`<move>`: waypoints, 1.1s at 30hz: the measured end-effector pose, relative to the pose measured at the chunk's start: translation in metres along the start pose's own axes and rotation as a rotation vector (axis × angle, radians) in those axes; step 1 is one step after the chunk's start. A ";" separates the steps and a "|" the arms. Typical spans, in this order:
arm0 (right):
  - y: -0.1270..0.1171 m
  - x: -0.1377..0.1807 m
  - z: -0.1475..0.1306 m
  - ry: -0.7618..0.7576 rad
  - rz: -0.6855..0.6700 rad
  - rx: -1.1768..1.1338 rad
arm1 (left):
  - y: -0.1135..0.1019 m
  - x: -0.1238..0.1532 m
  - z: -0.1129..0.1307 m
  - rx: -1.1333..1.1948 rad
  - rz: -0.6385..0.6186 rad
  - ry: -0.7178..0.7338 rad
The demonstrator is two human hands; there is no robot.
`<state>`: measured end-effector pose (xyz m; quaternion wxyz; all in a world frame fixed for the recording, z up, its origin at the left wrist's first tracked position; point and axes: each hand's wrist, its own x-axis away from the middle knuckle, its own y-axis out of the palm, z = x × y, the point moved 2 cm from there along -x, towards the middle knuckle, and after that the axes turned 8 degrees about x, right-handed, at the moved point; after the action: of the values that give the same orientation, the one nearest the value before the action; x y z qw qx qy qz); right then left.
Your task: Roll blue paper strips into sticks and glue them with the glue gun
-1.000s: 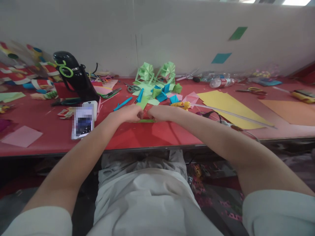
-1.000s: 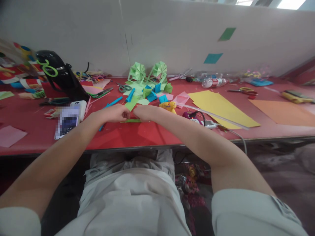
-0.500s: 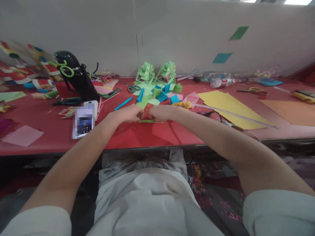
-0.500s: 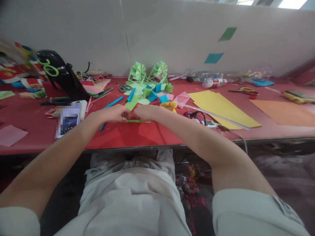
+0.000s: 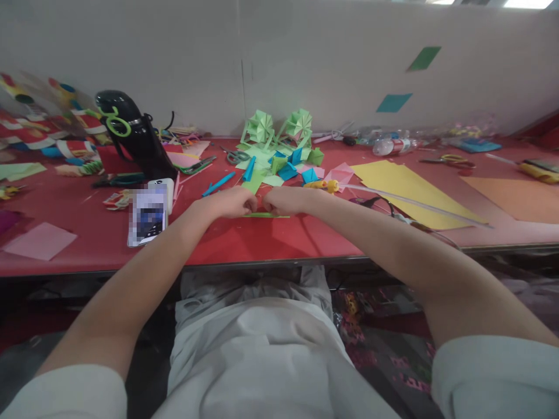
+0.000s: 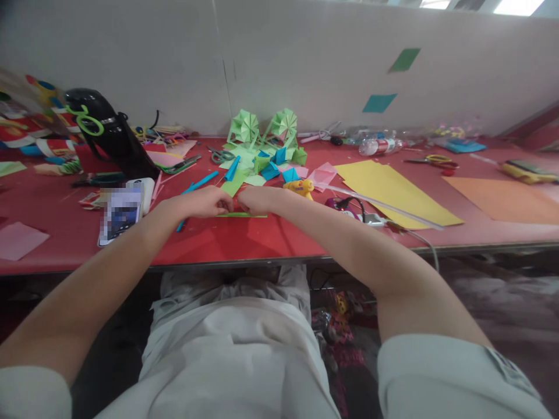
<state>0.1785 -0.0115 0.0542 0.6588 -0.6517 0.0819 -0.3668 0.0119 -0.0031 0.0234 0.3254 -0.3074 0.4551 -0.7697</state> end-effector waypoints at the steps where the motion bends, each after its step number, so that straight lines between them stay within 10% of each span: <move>1: 0.002 -0.001 0.001 0.004 0.003 -0.006 | 0.000 0.000 0.000 0.000 0.006 0.013; 24: 0.008 -0.010 -0.006 -0.050 0.184 0.240 | 0.026 0.019 0.004 0.520 0.075 -0.025; 33: 0.033 -0.011 0.005 -0.082 0.354 0.095 | 0.026 0.021 -0.009 0.336 0.215 0.176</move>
<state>0.1857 -0.0051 0.0201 0.7460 -0.6096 0.1509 -0.2216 -0.0013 -0.0245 0.0002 0.4112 -0.1300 0.3774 -0.8195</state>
